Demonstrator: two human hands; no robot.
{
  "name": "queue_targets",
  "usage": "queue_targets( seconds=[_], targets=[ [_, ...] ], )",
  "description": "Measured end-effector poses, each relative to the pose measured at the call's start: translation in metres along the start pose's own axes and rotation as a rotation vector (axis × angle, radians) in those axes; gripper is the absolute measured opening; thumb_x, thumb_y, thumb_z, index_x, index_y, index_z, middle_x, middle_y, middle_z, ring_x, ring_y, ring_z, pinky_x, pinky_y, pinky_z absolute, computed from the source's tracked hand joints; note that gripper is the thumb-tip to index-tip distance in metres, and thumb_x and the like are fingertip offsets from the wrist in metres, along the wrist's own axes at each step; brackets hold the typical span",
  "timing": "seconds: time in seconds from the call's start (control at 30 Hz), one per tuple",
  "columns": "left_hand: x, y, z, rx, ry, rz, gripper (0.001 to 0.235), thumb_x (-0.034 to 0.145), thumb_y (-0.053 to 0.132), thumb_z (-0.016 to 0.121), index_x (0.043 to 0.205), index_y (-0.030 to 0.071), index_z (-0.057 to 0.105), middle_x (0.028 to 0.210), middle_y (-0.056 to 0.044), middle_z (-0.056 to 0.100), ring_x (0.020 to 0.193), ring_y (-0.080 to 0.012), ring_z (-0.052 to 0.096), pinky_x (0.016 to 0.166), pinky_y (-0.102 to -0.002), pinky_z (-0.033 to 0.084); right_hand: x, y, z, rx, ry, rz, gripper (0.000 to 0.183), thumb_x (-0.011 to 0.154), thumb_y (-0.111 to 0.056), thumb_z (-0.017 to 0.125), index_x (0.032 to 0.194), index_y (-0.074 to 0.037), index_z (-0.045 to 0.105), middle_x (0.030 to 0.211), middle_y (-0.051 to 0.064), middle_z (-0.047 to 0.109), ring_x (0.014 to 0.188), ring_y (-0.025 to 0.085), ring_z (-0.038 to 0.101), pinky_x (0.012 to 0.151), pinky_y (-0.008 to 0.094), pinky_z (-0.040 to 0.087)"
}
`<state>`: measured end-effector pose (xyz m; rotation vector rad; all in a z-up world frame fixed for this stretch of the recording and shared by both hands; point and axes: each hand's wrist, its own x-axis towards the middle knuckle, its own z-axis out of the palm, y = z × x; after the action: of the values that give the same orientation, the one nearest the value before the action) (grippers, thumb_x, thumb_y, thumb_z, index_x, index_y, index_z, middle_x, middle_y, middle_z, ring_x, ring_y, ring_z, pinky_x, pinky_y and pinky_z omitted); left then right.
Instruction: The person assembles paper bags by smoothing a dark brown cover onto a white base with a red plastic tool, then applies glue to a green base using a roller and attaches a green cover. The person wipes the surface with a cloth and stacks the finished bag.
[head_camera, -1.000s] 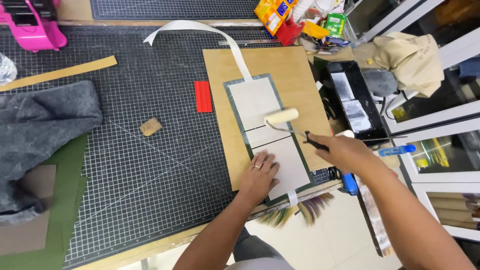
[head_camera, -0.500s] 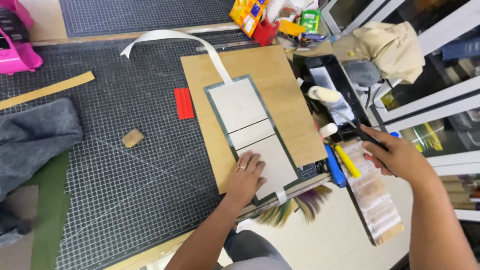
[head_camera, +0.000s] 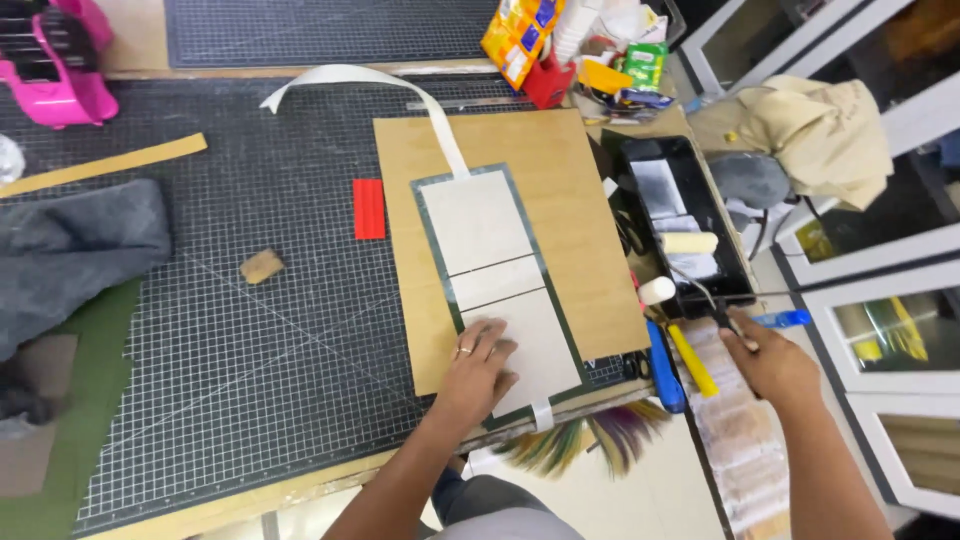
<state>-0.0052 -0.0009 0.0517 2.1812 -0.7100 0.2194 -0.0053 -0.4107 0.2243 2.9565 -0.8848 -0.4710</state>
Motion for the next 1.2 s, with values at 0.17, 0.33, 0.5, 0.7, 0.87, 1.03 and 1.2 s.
queue_targets(
  seconds=[0.17, 0.33, 0.5, 0.7, 0.87, 1.03, 1.2],
  targets=[
    [-0.018, 0.04, -0.024, -0.266, 0.095, -0.415, 0.044, 0.099, 0.037, 0.064, 0.138, 0.015, 0.061, 0.159, -0.018, 0.036, 0.148, -0.0431, 0.027, 0.112, -0.062, 0.033, -0.005, -0.052, 0.075, 0.299, 0.236, -0.396, 0.053, 0.095, -0.046, 0.061, 0.146, -0.032, 0.061, 0.13, 0.005, 0.069, 0.122, 0.028, 0.063, 0.097, 0.046, 0.052],
    [-0.021, 0.061, -0.027, -0.623, 0.169, -0.848, 0.053, 0.093, 0.043, 0.066, 0.142, 0.026, 0.055, 0.165, -0.016, 0.026, 0.155, -0.0329, 0.023, 0.111, -0.05, 0.042, -0.031, -0.137, 0.161, 0.373, 0.234, -0.509, 0.064, 0.091, -0.053, 0.063, 0.146, -0.021, 0.056, 0.134, 0.012, 0.067, 0.119, 0.04, 0.061, 0.095, 0.056, 0.051],
    [-0.008, 0.068, -0.02, -0.765, 0.303, -0.997, 0.057, 0.089, 0.028, 0.072, 0.143, 0.022, 0.054, 0.165, -0.014, 0.027, 0.153, -0.028, 0.034, 0.118, -0.044, 0.035, -0.054, -0.16, 0.161, 0.486, 0.066, -0.375, 0.09, 0.085, -0.057, 0.067, 0.159, -0.015, 0.037, 0.132, 0.029, 0.052, 0.127, 0.051, 0.047, 0.098, 0.06, 0.045],
    [-0.001, 0.059, -0.027, -1.073, 0.453, -1.137, 0.063, 0.092, 0.016, 0.077, 0.146, 0.017, 0.044, 0.147, -0.016, 0.041, 0.141, -0.0305, 0.042, 0.117, -0.044, 0.038, -0.007, -0.147, 0.16, 0.854, -0.177, -0.09, 0.054, 0.085, -0.048, 0.085, 0.127, -0.016, 0.074, 0.112, 0.019, 0.072, 0.108, 0.037, 0.068, 0.086, 0.049, 0.054],
    [0.009, 0.06, -0.06, -1.229, 0.533, -0.986, 0.058, 0.093, 0.012, 0.075, 0.144, 0.015, 0.047, 0.136, -0.014, 0.053, 0.128, -0.0258, 0.051, 0.11, -0.041, 0.045, 0.024, -0.138, 0.144, 1.116, -0.229, -0.156, 0.037, 0.097, -0.026, 0.074, 0.13, -0.011, 0.068, 0.107, 0.018, 0.069, 0.093, 0.032, 0.066, 0.076, 0.044, 0.055],
    [0.005, -0.028, -0.119, -0.65, 0.345, -0.737, 0.058, 0.089, 0.018, 0.073, 0.143, 0.017, 0.053, 0.137, -0.021, 0.062, 0.128, -0.0449, 0.059, 0.101, -0.056, 0.053, 0.029, -0.16, 0.098, 1.278, -0.28, -0.232, 0.037, 0.1, -0.023, 0.073, 0.134, -0.008, 0.064, 0.099, 0.015, 0.07, 0.084, 0.028, 0.068, 0.071, 0.044, 0.059],
    [-0.003, -0.141, -0.191, 0.376, 0.113, -0.854, 0.053, 0.1, 0.017, 0.065, 0.151, 0.021, 0.052, 0.161, -0.012, 0.042, 0.156, -0.0369, 0.021, 0.125, -0.06, 0.017, -0.005, -0.225, 0.049, 1.3, -0.186, -0.271, 0.037, 0.102, -0.024, 0.072, 0.136, -0.011, 0.065, 0.107, 0.016, 0.071, 0.096, 0.025, 0.069, 0.083, 0.045, 0.058]
  ],
)
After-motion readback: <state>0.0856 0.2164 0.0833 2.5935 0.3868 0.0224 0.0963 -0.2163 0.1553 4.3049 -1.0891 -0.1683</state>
